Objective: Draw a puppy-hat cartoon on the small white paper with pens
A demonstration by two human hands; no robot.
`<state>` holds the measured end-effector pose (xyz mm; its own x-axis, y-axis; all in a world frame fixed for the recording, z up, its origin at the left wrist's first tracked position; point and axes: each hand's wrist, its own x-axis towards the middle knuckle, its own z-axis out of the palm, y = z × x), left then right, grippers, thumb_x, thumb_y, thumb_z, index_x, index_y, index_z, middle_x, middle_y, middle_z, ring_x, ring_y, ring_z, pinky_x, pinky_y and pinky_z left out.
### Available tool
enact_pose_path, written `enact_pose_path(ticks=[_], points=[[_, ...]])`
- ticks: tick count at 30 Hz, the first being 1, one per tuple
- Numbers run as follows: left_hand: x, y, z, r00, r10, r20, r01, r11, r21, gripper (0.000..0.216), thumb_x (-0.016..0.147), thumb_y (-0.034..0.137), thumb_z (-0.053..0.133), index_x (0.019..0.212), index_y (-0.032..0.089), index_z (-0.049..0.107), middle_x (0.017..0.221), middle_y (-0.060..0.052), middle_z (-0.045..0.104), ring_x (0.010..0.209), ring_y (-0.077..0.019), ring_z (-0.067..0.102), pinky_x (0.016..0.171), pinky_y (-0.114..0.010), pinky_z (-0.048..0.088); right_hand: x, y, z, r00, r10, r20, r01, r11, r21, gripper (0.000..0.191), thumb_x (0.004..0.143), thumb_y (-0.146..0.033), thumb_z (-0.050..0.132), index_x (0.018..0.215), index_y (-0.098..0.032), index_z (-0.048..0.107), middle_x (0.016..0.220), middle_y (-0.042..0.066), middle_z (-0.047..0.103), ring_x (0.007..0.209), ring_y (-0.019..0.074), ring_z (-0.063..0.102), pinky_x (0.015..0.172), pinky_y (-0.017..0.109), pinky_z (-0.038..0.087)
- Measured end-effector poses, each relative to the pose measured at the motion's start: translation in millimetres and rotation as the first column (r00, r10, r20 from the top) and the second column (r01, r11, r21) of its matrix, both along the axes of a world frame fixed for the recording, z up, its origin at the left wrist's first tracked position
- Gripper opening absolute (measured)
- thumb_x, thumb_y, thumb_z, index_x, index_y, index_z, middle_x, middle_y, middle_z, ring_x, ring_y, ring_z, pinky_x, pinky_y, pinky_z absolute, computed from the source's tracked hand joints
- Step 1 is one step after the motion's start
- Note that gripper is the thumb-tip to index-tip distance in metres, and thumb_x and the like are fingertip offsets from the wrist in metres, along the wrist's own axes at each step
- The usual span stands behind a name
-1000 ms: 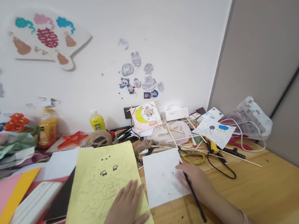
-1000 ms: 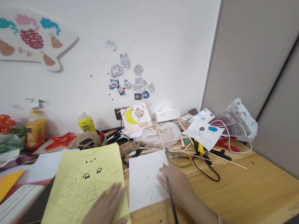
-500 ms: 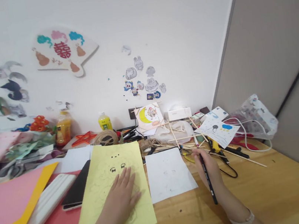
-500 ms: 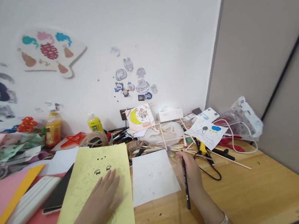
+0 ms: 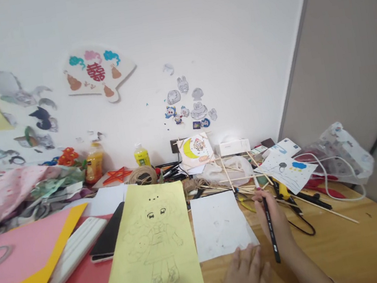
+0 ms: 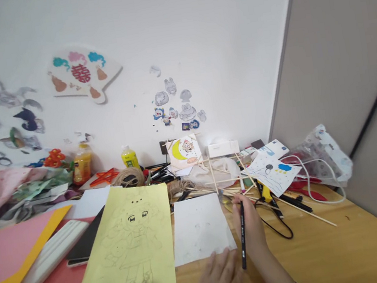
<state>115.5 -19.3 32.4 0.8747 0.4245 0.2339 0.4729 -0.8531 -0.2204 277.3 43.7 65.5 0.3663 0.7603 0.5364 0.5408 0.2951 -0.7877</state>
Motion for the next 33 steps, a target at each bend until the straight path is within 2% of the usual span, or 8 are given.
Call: enact_pose_path(ticks=[3, 6, 10, 17, 22, 25, 29, 33], points=[[13.3, 7.5, -11.8, 0.999, 0.038, 0.030, -0.037, 0.999, -0.024, 0.037, 0.104, 0.026, 0.037, 0.129, 0.008, 0.057, 0.135, -0.017, 0.054, 0.125, -0.0305, 0.052, 0.096, -0.043, 0.045, 1.3, 0.9, -5.0, 1.000, 0.014, 0.018, -0.014, 1.000, -0.021, 0.027, 0.084, -0.039, 0.046, 0.100, -0.018, 0.056, 0.101, 0.012, 0.067, 0.096, 0.0290, 0.062, 0.086, 0.043, 0.046], [18.3, 10.7, -24.0, 0.998, 0.045, 0.043, -0.042, 0.998, -0.054, 0.032, 0.102, 0.028, 0.045, 0.126, 0.014, 0.060, 0.132, -0.013, 0.058, 0.124, -0.0277, 0.053, 0.096, -0.040, 0.044, 0.8, 0.6, -7.4, 0.999, 0.026, 0.035, -0.024, 0.999, -0.041, 0.028, 0.084, -0.040, 0.046, 0.099, -0.019, 0.057, 0.098, 0.010, 0.067, 0.095, 0.0281, 0.062, 0.086, 0.042, 0.046], [17.9, 11.0, -32.0, 0.996, 0.068, 0.053, -0.063, 0.994, -0.085, 0.031, 0.103, 0.029, 0.042, 0.125, 0.017, 0.061, 0.133, -0.010, 0.057, 0.124, -0.0270, 0.052, 0.097, -0.040, 0.043, -0.6, -0.7, -6.5, 0.996, 0.042, 0.075, -0.039, 0.998, -0.045, 0.033, 0.085, -0.045, 0.046, 0.101, -0.018, 0.057, 0.097, 0.011, 0.067, 0.091, 0.0285, 0.062, 0.083, 0.043, 0.047], [15.2, 4.8, -25.9, 0.988, 0.147, 0.038, -0.141, 0.981, -0.131, 0.037, 0.103, 0.024, 0.036, 0.132, 0.009, 0.055, 0.135, -0.016, 0.055, 0.126, -0.0294, 0.050, 0.096, -0.043, 0.041, -3.2, -4.2, -3.6, 0.993, 0.025, 0.118, -0.025, 1.000, -0.005, 0.037, 0.090, -0.048, 0.041, 0.099, -0.017, 0.059, 0.101, 0.013, 0.068, 0.098, 0.0295, 0.061, 0.088, 0.046, 0.046], [17.8, -1.5, -21.9, 0.987, 0.159, -0.004, -0.158, 0.976, -0.150, 0.041, 0.102, 0.026, 0.036, 0.132, 0.006, 0.055, 0.133, -0.019, 0.056, 0.124, -0.0349, 0.050, 0.093, -0.047, 0.041, -3.6, -6.2, -3.2, 0.972, 0.117, 0.202, -0.133, 0.989, 0.069, 0.036, 0.094, -0.044, 0.038, 0.099, -0.019, 0.063, 0.104, 0.012, 0.067, 0.100, 0.0270, 0.060, 0.088, 0.044, 0.047], [20.0, -4.1, -21.4, 0.985, 0.171, -0.024, -0.173, 0.973, -0.152, 0.042, 0.101, 0.029, 0.039, 0.131, 0.005, 0.056, 0.128, -0.022, 0.059, 0.119, -0.0381, 0.053, 0.090, -0.051, 0.042, -2.8, -5.5, -1.6, 0.966, 0.163, 0.199, -0.170, 0.985, 0.019, 0.033, 0.093, -0.045, 0.042, 0.092, -0.019, 0.064, 0.097, 0.011, 0.068, 0.093, 0.0264, 0.062, 0.082, 0.040, 0.048], [19.3, -8.9, -19.5, 0.985, 0.169, -0.037, -0.172, 0.974, -0.148, 0.063, 0.097, 0.053, 0.044, 0.132, 0.002, 0.054, 0.130, -0.026, 0.056, 0.119, -0.0411, 0.052, 0.091, -0.054, 0.040, -6.2, -9.8, 6.3, 0.978, 0.170, 0.121, -0.158, 0.982, -0.100, 0.032, 0.091, -0.044, 0.043, 0.080, -0.020, 0.061, 0.081, 0.008, 0.067, 0.077, 0.0244, 0.062, 0.072, 0.037, 0.049], [16.6, -14.0, -16.3, 0.985, 0.172, -0.033, -0.175, 0.975, -0.137, 0.070, 0.095, 0.060, 0.042, 0.133, 0.001, 0.054, 0.131, -0.027, 0.054, 0.120, -0.0417, 0.050, 0.095, -0.055, 0.036, -12.8, -13.5, 12.1, 0.988, 0.154, -0.006, -0.153, 0.976, -0.153, 0.029, 0.088, -0.042, 0.044, 0.092, -0.019, 0.062, 0.081, 0.007, 0.068, 0.074, 0.0235, 0.062, 0.068, 0.035, 0.049]])
